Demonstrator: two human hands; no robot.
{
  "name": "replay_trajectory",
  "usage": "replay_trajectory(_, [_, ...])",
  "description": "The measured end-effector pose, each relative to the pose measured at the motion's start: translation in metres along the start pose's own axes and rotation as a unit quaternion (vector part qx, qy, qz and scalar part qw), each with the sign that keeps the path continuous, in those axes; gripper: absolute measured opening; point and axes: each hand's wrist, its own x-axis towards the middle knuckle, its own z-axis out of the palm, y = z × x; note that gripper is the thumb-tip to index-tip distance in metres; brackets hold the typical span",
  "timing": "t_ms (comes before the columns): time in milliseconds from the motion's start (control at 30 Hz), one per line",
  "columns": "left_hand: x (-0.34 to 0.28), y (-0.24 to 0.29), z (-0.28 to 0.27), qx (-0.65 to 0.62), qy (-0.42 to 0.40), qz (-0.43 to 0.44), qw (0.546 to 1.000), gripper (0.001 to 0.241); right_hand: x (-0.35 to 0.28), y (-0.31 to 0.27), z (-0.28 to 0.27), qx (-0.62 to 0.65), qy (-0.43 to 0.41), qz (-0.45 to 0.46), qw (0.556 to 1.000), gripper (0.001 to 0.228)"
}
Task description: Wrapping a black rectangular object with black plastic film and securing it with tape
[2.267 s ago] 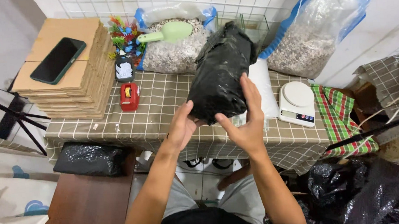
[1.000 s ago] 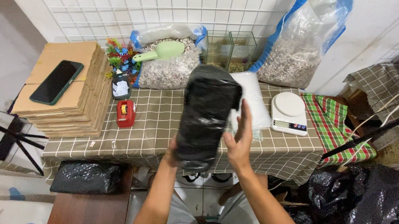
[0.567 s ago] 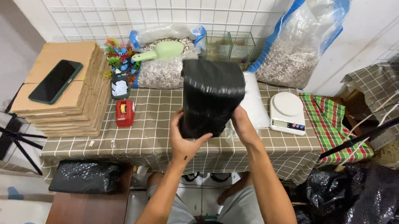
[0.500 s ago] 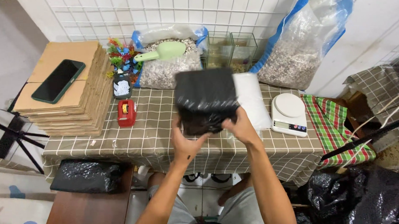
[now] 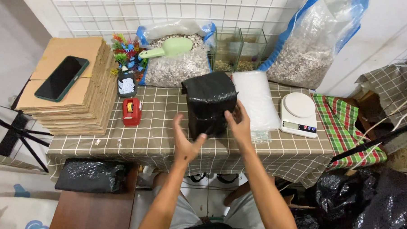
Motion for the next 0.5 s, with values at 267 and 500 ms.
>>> replay_trajectory(267, [0.013, 0.029, 0.007, -0.103, -0.008, -0.035, 0.994, 0.09, 0.023, 0.051, 0.017, 0.122, 0.03, 0.004, 0.992, 0.061])
replay_trajectory(500, [-0.009, 0.014, 0.014, 0.029, 0.006, -0.091, 0.995, 0.077, 0.072, 0.103, -0.009, -0.055, -0.021, -0.005, 0.998, 0.063])
